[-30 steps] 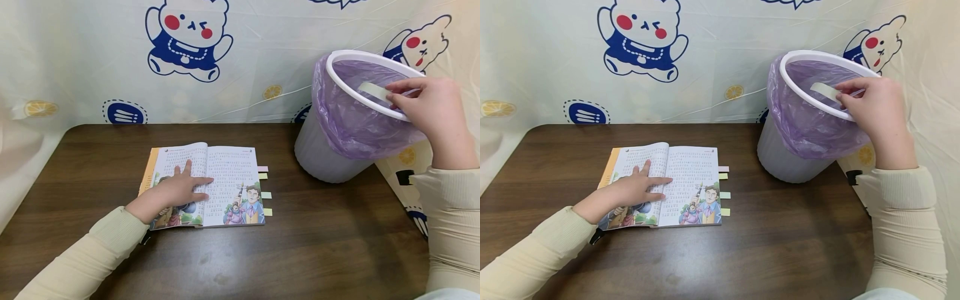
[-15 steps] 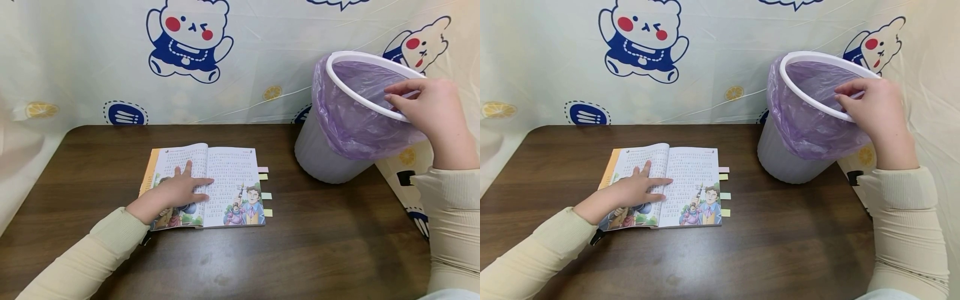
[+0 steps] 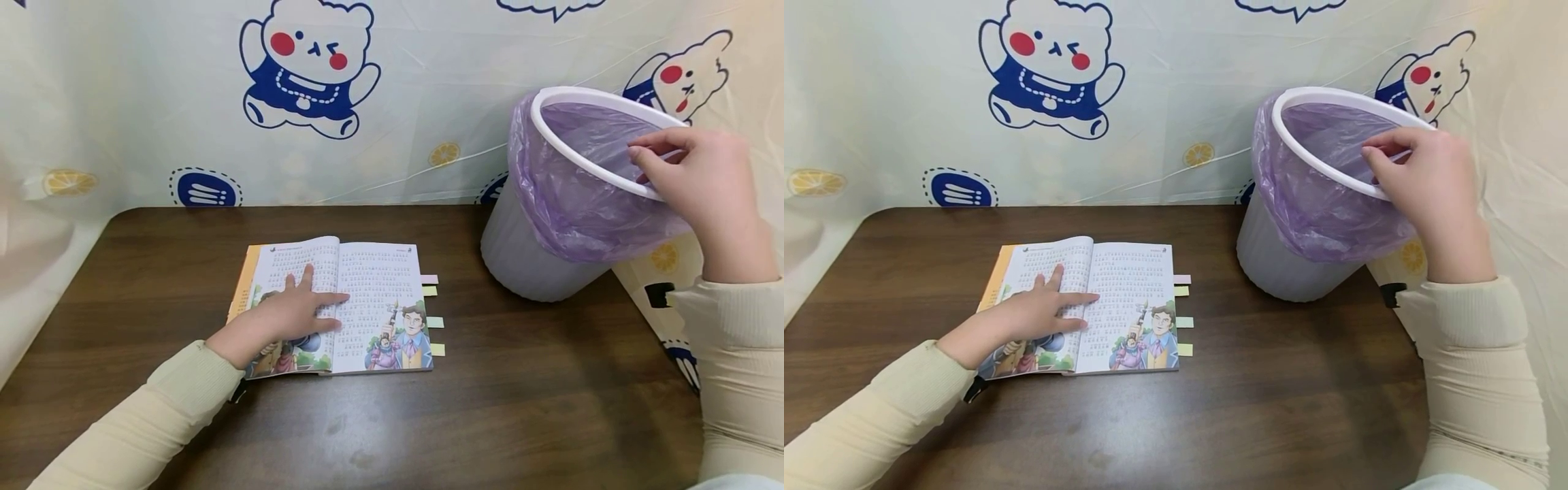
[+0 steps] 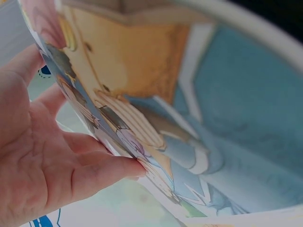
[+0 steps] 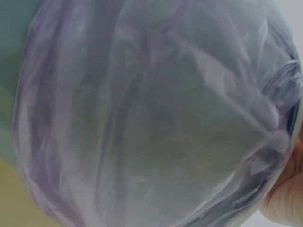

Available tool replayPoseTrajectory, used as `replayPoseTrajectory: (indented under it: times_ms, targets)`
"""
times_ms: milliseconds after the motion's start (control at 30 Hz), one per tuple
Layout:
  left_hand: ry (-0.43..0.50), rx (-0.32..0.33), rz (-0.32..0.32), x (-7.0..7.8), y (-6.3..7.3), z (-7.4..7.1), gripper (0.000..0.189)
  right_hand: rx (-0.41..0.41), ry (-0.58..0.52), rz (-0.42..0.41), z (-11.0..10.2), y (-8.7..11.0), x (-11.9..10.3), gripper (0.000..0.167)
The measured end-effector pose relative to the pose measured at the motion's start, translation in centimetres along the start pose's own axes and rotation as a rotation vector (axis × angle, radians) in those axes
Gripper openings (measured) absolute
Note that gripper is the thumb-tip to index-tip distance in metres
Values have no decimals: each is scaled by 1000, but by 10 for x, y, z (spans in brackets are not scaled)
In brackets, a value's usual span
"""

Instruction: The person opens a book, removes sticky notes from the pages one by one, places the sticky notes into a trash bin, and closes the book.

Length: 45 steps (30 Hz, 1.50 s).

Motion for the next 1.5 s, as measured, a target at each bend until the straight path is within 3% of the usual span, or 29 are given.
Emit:
replayPoseTrajectory:
  times_ms: [167,400,533,700,1000,1267,1500]
  targets:
    - [4,-5,-1,0,0,1,56,51,-46,-14,0,5,-8,14]
    - [5,-4,-2,0,1,2,56,122,-78,-95,-2,15,-24,31]
    - [3,-4,-5,0,1,2,56,164,-176,-148,-5,19,-32,9]
    - [5,-2,1,0,0,1,56,176,-315,-180,-5,27,-48,8]
    - [3,-3,0,-1,0,0,56,67,-594,-286,12,41,-84,17]
    - [0,-4,-1,0,-1,3,56,13,-554,-334,39,50,-108,16]
    - [-6,1,1,0,-2,1,57,-87,-522,-340,73,55,-107,17]
Point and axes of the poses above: each hand's wrist, its own y-axis away from the middle knuckle, its own z-axis out of the palm, x = y × z, the point moved 7 cm from there along -y, towards the middle knuckle, and after that the axes turned 4 degrees about x, right-handed, at the moved point
